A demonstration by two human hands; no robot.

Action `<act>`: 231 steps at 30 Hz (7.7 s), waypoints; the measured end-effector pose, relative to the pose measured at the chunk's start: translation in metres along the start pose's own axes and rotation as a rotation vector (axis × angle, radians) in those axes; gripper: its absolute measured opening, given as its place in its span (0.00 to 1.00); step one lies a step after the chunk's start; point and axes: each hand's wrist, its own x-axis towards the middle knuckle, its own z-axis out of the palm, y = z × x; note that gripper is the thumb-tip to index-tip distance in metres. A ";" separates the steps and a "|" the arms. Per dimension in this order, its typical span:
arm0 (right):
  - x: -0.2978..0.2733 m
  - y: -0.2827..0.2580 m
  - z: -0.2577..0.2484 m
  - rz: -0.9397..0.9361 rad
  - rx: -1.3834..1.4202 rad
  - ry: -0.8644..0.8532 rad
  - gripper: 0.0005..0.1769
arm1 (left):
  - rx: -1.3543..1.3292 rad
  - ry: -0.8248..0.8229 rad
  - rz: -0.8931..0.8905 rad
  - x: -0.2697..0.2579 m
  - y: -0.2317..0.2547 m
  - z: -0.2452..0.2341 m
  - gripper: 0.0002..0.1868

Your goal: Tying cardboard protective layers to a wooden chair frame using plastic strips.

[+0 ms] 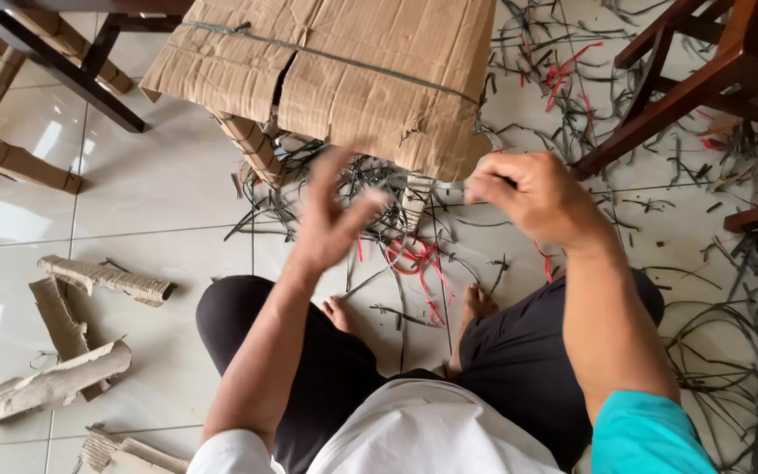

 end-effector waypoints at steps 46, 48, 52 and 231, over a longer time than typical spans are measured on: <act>0.022 0.155 -0.008 0.260 0.818 0.495 0.08 | -0.691 0.706 -0.471 0.014 -0.115 -0.126 0.04; 0.026 0.151 -0.006 0.258 0.809 0.492 0.09 | -0.706 0.735 -0.485 0.014 -0.118 -0.129 0.03; 0.031 0.154 -0.002 0.254 0.802 0.467 0.11 | -0.710 0.766 -0.452 0.008 -0.133 -0.138 0.04; 0.020 0.167 0.053 0.249 -0.546 0.987 0.45 | -0.512 0.358 -0.945 0.078 -0.161 -0.022 0.33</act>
